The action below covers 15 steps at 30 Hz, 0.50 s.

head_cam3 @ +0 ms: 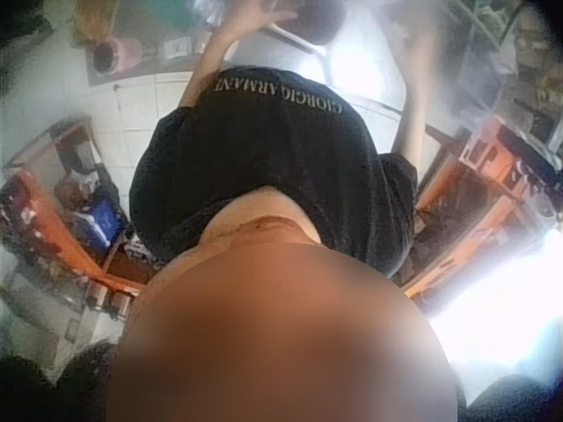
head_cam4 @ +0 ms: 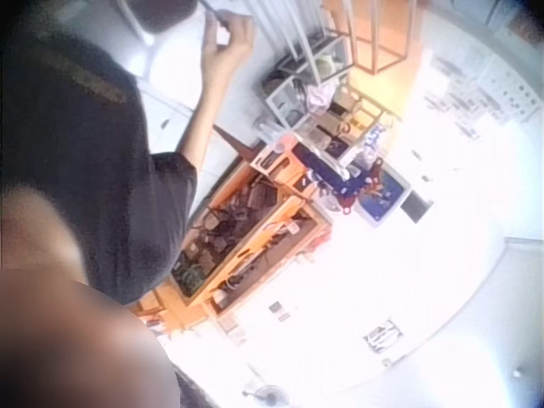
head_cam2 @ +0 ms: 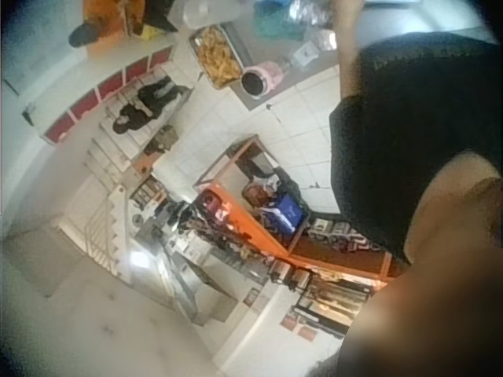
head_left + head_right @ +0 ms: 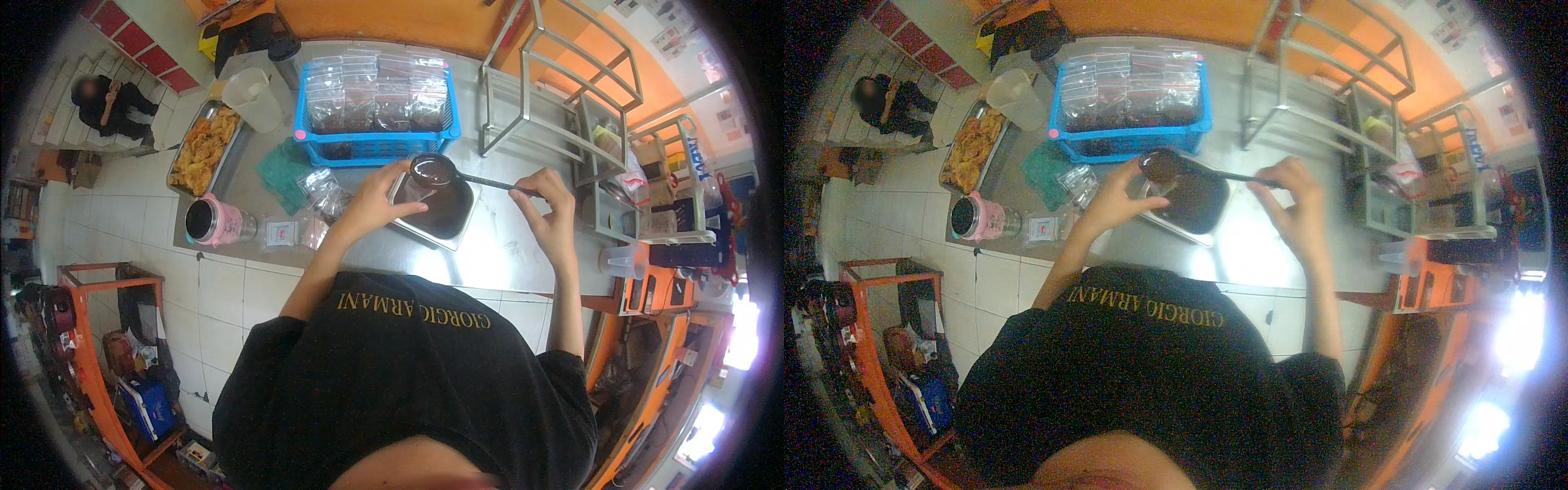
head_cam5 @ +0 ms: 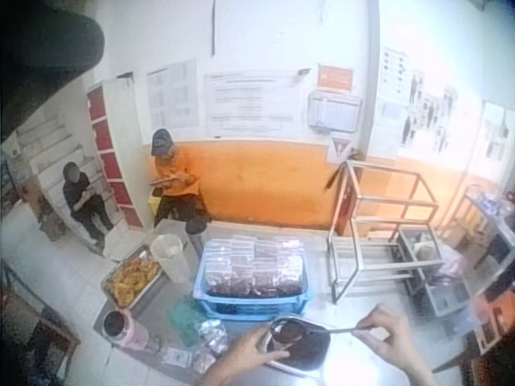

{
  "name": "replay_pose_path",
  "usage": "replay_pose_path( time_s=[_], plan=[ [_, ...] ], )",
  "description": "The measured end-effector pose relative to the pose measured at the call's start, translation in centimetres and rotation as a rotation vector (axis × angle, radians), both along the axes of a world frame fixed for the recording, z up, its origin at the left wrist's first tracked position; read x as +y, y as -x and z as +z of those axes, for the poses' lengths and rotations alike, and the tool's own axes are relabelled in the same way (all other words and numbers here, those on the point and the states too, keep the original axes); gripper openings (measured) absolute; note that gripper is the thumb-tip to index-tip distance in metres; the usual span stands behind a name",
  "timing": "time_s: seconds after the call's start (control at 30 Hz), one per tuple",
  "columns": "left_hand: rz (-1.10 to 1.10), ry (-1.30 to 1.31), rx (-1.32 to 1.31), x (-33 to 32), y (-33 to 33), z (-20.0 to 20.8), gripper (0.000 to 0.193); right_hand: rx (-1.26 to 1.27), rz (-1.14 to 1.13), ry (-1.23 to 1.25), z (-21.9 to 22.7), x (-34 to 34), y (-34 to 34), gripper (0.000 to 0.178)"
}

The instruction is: The person scoops a dark viscous substance from a metal container into small clear plastic bags using a ladle, then seals each bag and places it into a blue basket. The process is repeated continuously throughout the clip.

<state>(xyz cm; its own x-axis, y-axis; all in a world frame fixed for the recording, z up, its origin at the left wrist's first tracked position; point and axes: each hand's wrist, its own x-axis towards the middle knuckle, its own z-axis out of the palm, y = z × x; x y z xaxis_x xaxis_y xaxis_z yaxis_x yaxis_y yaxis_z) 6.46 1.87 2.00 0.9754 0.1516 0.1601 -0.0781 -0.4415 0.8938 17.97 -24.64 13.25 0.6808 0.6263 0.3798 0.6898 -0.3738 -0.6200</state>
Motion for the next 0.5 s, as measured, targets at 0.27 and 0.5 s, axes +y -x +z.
replay_pose_path(
  time_s=[0.27,0.5],
  plan=[
    [-0.031,0.091,-0.017,0.3,0.0,1.8,0.068,-0.137,0.001,0.014,0.3,-0.2,-0.2,0.012],
    [-0.078,0.126,-0.095,0.4,-0.2,2.3,0.074,-0.345,-0.018,0.094,-0.9,0.1,0.1,0.016]
  ],
)
